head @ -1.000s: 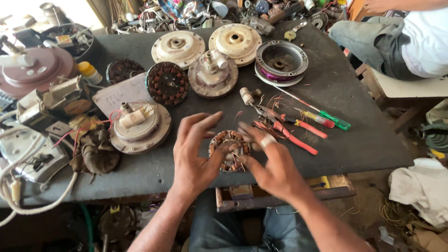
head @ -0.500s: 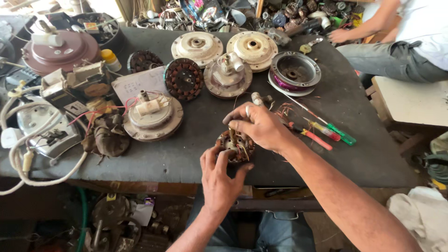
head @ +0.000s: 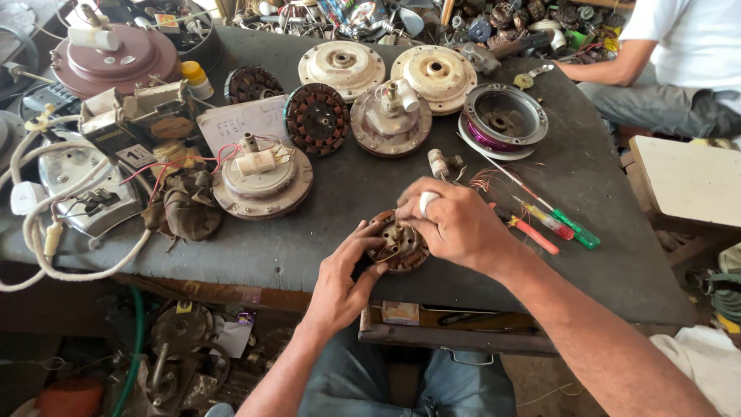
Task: The person works on a small circular electrical component on a cluttered workbench, using a screwdriver and pliers to adjust internal parts. They repeatedly insert and remove a small cylindrical piece while manipulating wires and coils.
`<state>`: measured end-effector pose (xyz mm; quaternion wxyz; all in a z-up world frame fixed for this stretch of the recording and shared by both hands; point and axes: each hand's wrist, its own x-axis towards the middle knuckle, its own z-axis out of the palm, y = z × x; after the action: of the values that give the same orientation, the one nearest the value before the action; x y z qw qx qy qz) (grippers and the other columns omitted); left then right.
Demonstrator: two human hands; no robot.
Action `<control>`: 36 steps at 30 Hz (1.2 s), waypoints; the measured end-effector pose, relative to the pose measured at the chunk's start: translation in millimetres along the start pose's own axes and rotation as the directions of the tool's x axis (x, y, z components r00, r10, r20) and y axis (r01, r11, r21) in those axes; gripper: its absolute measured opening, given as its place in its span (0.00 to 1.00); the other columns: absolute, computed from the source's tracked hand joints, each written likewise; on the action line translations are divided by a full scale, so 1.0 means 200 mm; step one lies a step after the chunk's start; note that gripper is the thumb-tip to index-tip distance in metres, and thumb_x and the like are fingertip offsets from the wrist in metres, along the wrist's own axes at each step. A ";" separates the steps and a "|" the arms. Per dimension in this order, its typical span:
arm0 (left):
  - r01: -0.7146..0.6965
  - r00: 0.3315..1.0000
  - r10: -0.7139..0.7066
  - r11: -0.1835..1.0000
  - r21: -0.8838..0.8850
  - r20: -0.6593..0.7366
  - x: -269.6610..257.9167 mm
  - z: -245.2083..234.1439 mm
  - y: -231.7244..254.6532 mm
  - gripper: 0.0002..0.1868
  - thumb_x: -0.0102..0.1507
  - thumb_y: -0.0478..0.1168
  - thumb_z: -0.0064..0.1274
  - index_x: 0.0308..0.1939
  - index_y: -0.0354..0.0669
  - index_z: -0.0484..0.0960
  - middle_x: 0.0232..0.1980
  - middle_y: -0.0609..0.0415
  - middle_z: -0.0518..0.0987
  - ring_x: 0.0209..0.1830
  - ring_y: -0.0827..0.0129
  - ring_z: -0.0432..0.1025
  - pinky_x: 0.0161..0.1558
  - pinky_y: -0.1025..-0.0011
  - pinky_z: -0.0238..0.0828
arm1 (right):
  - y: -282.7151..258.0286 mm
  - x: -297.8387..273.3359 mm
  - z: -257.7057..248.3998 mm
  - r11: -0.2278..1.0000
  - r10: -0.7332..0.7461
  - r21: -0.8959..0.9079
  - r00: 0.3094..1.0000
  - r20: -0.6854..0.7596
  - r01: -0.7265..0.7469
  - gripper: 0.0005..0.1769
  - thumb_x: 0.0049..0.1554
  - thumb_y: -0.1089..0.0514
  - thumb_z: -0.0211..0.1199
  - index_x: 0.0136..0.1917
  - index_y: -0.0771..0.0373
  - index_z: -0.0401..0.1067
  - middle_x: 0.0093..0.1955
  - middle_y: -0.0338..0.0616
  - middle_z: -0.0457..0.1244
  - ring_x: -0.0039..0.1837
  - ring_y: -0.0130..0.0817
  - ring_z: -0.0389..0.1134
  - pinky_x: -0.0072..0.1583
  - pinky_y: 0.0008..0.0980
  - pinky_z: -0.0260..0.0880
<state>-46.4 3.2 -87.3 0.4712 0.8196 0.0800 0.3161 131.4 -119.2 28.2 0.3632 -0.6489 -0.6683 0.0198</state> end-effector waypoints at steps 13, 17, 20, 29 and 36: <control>0.062 0.997 -0.060 0.997 0.039 -0.056 0.05 0.03 0.05 0.13 0.57 0.35 0.63 0.44 0.33 0.80 0.68 0.35 0.75 0.74 0.41 0.65 0.67 0.57 0.66 | 0.01 0.00 -0.05 0.999 -0.004 -0.042 0.998 0.064 0.006 0.05 0.54 0.72 0.61 0.46 0.71 0.70 0.45 0.52 0.70 0.48 0.46 0.76 0.49 0.36 0.76; 0.015 0.994 -0.001 0.992 0.125 -0.110 0.05 0.05 0.10 0.13 0.56 0.34 0.63 0.44 0.35 0.83 0.60 0.38 0.79 0.67 0.42 0.70 0.63 0.57 0.70 | 0.01 -0.01 -0.02 0.998 0.066 -0.020 0.998 0.014 -0.066 0.04 0.56 0.73 0.59 0.46 0.71 0.69 0.44 0.52 0.70 0.48 0.46 0.76 0.48 0.37 0.76; 0.077 0.983 -0.034 0.969 0.235 -0.181 0.04 0.06 0.15 0.10 0.57 0.35 0.62 0.43 0.39 0.86 0.49 0.45 0.83 0.53 0.50 0.77 0.53 0.60 0.75 | 0.02 -0.04 0.00 1.000 0.013 -0.027 1.000 -0.018 -0.013 0.04 0.55 0.74 0.59 0.44 0.71 0.68 0.44 0.52 0.69 0.47 0.45 0.75 0.48 0.37 0.75; -0.054 0.993 0.091 0.919 0.391 -0.076 0.07 0.01 0.16 0.09 0.55 0.36 0.61 0.40 0.43 0.87 0.40 0.51 0.82 0.42 0.54 0.75 0.46 0.59 0.74 | 0.05 -0.08 0.05 0.999 -0.014 -0.032 0.996 -0.094 0.011 0.05 0.57 0.73 0.58 0.48 0.69 0.69 0.45 0.51 0.69 0.47 0.45 0.75 0.48 0.36 0.74; -0.002 0.999 0.018 0.861 0.509 -0.026 0.08 0.09 0.16 0.08 0.54 0.39 0.60 0.37 0.44 0.83 0.43 0.52 0.80 0.44 0.55 0.72 0.45 0.56 0.65 | 0.07 -0.12 0.10 0.997 -0.071 -0.054 0.974 -0.216 0.060 0.07 0.59 0.74 0.59 0.50 0.68 0.69 0.45 0.51 0.68 0.47 0.44 0.74 0.48 0.36 0.75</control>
<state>-28.0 -20.9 -59.4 0.2355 0.9103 0.1633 0.2986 130.5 -128.4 -4.4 0.4193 -0.6331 -0.6458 -0.0793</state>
